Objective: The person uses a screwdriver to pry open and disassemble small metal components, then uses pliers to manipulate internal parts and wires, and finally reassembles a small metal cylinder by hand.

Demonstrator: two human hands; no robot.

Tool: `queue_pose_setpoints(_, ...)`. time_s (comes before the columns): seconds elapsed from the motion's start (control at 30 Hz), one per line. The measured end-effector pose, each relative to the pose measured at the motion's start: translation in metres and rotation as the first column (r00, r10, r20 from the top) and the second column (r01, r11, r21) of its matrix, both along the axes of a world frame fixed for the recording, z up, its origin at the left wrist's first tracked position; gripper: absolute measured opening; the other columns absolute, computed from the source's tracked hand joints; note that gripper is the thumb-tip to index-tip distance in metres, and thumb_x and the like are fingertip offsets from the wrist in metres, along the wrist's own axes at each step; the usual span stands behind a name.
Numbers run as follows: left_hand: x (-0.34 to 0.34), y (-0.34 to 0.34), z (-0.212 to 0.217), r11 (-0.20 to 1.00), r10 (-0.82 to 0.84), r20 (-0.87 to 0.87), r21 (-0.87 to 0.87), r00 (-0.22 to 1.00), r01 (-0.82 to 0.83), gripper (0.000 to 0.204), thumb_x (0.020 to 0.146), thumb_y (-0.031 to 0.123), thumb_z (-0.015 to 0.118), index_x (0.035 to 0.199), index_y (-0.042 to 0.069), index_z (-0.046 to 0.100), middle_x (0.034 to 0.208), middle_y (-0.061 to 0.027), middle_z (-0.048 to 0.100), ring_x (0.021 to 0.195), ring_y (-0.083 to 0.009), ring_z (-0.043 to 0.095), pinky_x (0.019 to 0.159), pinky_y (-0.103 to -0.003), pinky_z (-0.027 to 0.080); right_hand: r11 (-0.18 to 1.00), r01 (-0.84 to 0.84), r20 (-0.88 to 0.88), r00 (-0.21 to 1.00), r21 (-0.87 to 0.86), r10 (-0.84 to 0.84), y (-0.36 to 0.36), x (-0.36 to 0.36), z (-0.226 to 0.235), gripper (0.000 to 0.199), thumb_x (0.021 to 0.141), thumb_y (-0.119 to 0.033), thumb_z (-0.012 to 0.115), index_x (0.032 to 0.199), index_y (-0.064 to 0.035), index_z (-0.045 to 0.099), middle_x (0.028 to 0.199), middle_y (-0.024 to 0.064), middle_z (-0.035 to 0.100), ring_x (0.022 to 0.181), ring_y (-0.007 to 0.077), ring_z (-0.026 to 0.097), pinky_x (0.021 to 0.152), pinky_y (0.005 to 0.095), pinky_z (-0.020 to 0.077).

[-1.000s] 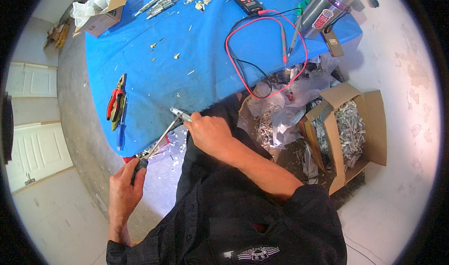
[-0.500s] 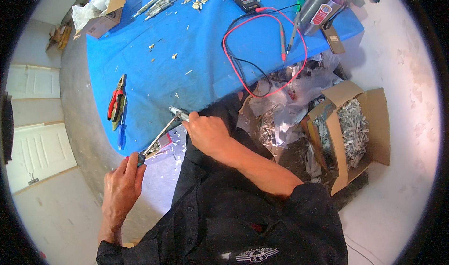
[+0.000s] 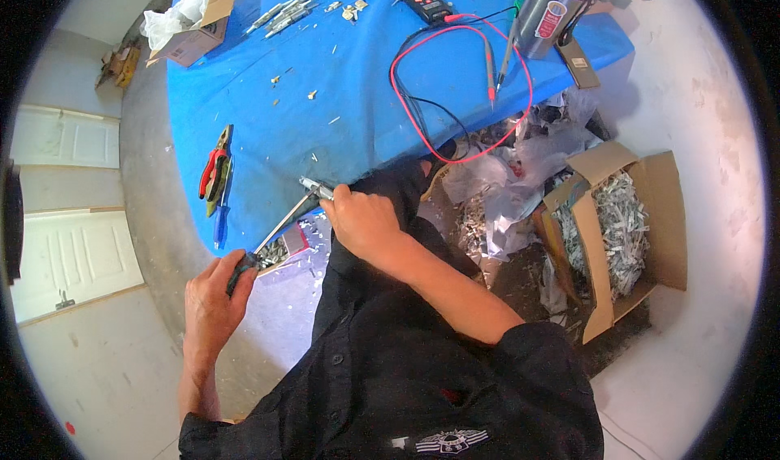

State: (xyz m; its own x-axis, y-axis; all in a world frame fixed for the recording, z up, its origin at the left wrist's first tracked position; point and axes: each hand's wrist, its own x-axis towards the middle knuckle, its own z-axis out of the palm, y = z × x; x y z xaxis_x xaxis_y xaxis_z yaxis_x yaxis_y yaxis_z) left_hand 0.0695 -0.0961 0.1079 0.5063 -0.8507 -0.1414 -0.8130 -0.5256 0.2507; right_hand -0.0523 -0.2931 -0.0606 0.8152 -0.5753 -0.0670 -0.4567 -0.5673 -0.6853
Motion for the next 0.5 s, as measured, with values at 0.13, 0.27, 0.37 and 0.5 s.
queue_pose_setpoints(0.13,-0.001,0.006,-0.011,0.989,0.091,-0.169,-0.102,0.981,-0.109,0.032,0.088,0.012,0.073,0.118,-0.001,0.069,0.096,-0.0175,0.075,0.081,-0.0297,0.073,0.071,-0.039,0.055,0.963,0.020,0.086,0.995,0.270,-0.045,-0.007,-0.004,-0.014,0.037,0.102,-0.033,0.058,0.092,0.0021,0.060,0.080,0.0295,0.068,0.072,0.0467,0.069,0.072,0.0596,0.0524)
queue_pose_setpoints(0.27,0.005,0.014,-0.017,0.982,0.156,-0.351,-0.048,0.923,-0.184,0.039,0.087,0.012,0.072,0.123,-0.001,0.068,0.095,-0.0160,0.075,0.083,-0.0250,0.072,0.074,-0.038,0.056,0.746,-0.110,0.226,0.973,0.656,-0.055,-0.019,-0.007,-0.019,0.034,0.102,-0.032,0.056,0.095,0.0018,0.058,0.076,0.0217,0.065,0.052,0.0307,0.060,0.055,0.0490,0.0491)
queue_pose_setpoints(0.37,0.013,0.023,-0.028,0.958,0.252,-0.525,0.019,0.813,-0.285,0.041,0.089,0.013,0.072,0.127,-0.002,0.067,0.092,-0.0112,0.073,0.080,-0.0200,0.070,0.069,-0.036,0.056,0.243,-0.064,0.107,0.980,0.968,-0.166,-0.024,-0.012,-0.007,0.032,0.104,-0.033,0.054,0.099,-0.0017,0.056,0.071,0.0076,0.057,0.046,0.0140,0.044,0.042,0.0329,0.0372)
queue_pose_setpoints(0.5,0.011,0.021,-0.031,0.884,0.397,-0.753,0.159,0.525,-0.439,0.042,0.093,0.016,0.069,0.131,-0.001,0.064,0.085,-0.0048,0.067,0.069,-0.0137,0.064,0.054,-0.029,0.051,0.020,-0.148,0.149,0.980,0.989,-0.132,-0.023,-0.014,-0.016,0.027,0.106,-0.031,0.051,0.103,-0.0035,0.054,0.070,-0.0027,0.047,0.046,0.0063,0.034,0.040,0.0245,0.0264)
